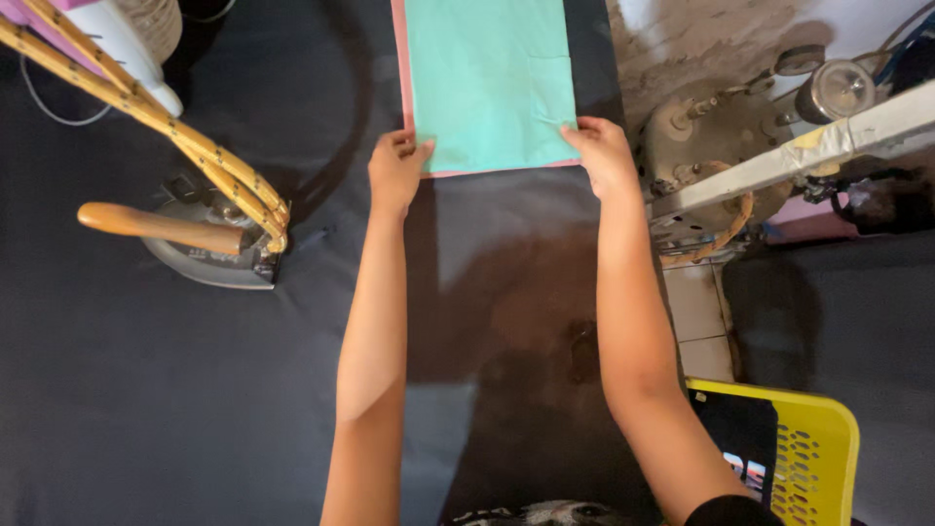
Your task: The person irons a light green t-shirt on a black ironing board, smoothing the fabric and using a steam iron. After finishing the green shirt, they pick up a yellow blouse from a nearby basket, unfold it, and begin ironing it as well.
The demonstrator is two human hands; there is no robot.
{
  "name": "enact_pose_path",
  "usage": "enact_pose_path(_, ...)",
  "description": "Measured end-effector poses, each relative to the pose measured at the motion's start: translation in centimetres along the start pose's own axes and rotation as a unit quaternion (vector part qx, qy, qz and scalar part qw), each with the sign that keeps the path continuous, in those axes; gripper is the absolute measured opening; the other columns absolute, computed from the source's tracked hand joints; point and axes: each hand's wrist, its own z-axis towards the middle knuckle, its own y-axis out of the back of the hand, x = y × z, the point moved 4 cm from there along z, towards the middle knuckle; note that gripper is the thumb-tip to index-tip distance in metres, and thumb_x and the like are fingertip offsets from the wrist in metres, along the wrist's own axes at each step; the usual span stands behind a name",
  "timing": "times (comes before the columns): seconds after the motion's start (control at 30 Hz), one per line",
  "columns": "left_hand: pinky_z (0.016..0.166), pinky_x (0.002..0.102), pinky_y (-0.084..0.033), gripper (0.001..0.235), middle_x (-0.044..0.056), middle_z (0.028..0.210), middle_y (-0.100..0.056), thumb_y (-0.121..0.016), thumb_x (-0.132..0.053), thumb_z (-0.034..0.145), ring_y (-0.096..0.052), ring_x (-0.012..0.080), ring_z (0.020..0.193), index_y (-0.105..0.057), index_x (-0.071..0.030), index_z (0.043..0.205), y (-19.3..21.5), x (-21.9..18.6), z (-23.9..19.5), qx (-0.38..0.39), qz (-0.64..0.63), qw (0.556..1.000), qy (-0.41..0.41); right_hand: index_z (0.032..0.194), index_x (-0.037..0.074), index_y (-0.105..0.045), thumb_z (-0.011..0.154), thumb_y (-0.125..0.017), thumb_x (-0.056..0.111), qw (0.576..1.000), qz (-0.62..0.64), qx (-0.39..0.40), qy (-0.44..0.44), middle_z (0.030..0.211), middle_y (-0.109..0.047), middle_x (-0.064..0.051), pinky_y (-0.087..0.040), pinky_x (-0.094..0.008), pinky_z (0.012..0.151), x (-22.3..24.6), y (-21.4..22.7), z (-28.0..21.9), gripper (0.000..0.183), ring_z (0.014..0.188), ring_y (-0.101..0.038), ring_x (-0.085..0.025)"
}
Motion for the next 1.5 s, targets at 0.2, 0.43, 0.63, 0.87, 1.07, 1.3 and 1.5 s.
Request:
enact_pose_path(0.2, 0.092, 0.032, -0.054, 0.035, 0.011, 0.114, -0.075, -0.072, -0.009, 0.097, -0.070, 0.0163, 0.103, -0.065, 0.008, 0.127, 1.0, -5.9, -2.5, 0.138, -0.288, 0.947, 0.038, 0.126, -0.006, -0.064, 0.103, -0.070, 0.010, 0.950, 0.260, 0.166, 0.041, 0.112, -0.073, -0.009, -0.050, -0.028, 0.078, 7.6, -0.2, -4.9, 0.029, 0.093, -0.065, -0.014)
enact_pose_path(0.43, 0.107, 0.030, -0.050, 0.035, 0.011, 0.123, -0.073, -0.068, -0.003, 0.101, -0.067, 0.0143, 0.117, -0.062, 0.006, 0.134, 7.3, -19.1, -18.2, 0.162, -0.300, 0.938, -0.062, 0.135, -0.006, -0.060, 0.105, -0.062, 0.007, 0.944, 0.252, 0.152, 0.152, 0.121, -0.070, -0.010, -0.053, -0.029, 0.094, 17.5, 3.2, -21.9, 0.033, 0.108, -0.068, -0.015)
enact_pose_path(0.63, 0.099, 0.029, -0.053, 0.034, 0.011, 0.116, -0.075, -0.070, -0.004, 0.098, -0.070, 0.0146, 0.108, -0.063, 0.009, 0.129, 9.8, -21.2, -21.6, 0.139, -0.270, 0.952, -0.027, 0.131, -0.006, -0.067, 0.109, -0.064, 0.004, 0.950, 0.252, 0.161, 0.090, 0.108, -0.071, -0.008, -0.045, -0.026, 0.071, 17.1, 5.0, -25.6, 0.024, 0.085, -0.063, -0.013)
enact_pose_path(0.87, 0.089, 0.026, -0.057, 0.030, 0.006, 0.111, -0.076, -0.071, -0.007, 0.097, -0.072, 0.0120, 0.100, -0.067, 0.003, 0.125, 7.8, -18.5, -12.5, 0.121, -0.245, 0.961, -0.043, 0.129, -0.001, -0.067, 0.103, -0.064, 0.005, 0.961, 0.210, 0.157, 0.090, 0.116, -0.074, -0.010, -0.057, -0.032, 0.087, 17.4, 1.8, -19.3, 0.028, 0.101, -0.072, -0.017)
enact_pose_path(1.07, 0.078, 0.028, -0.048, 0.027, 0.008, 0.111, -0.074, -0.069, -0.005, 0.108, -0.064, 0.0128, 0.091, -0.070, 0.004, 0.134, 5.1, -21.8, -3.0, 0.151, -0.337, 0.907, -0.204, 0.133, 0.000, -0.065, 0.114, -0.066, 0.008, 0.918, 0.216, 0.224, 0.244, 0.121, -0.072, -0.008, -0.053, -0.032, 0.087, 23.3, 1.8, -10.2, 0.020, 0.107, -0.069, -0.017)
enact_pose_path(1.3, 0.068, 0.026, -0.048, 0.036, 0.004, 0.101, -0.073, -0.066, -0.006, 0.096, -0.060, 0.0094, 0.081, -0.075, 0.002, 0.131, 1.7, -7.0, 3.3, 0.052, -0.140, 0.988, -0.050, 0.120, 0.007, -0.069, 0.102, -0.066, 0.013, 0.990, 0.032, 0.092, 0.100, 0.105, -0.072, -0.002, -0.053, -0.028, 0.071, 8.3, 1.4, 0.5, 0.020, 0.085, -0.066, -0.011)
enact_pose_path(1.5, 0.065, 0.028, -0.059, 0.034, 0.009, 0.098, -0.077, -0.074, -0.010, 0.089, -0.072, 0.0125, 0.082, -0.067, 0.004, 0.118, 0.6, 2.9, 1.1, -0.008, -0.057, 0.998, 0.004, 0.126, 0.003, -0.070, 0.100, -0.069, 0.019, 0.996, -0.055, 0.031, 0.068, 0.098, -0.072, 0.003, -0.051, -0.023, 0.073, -1.1, 1.3, 0.1, 0.030, 0.085, -0.063, -0.005)
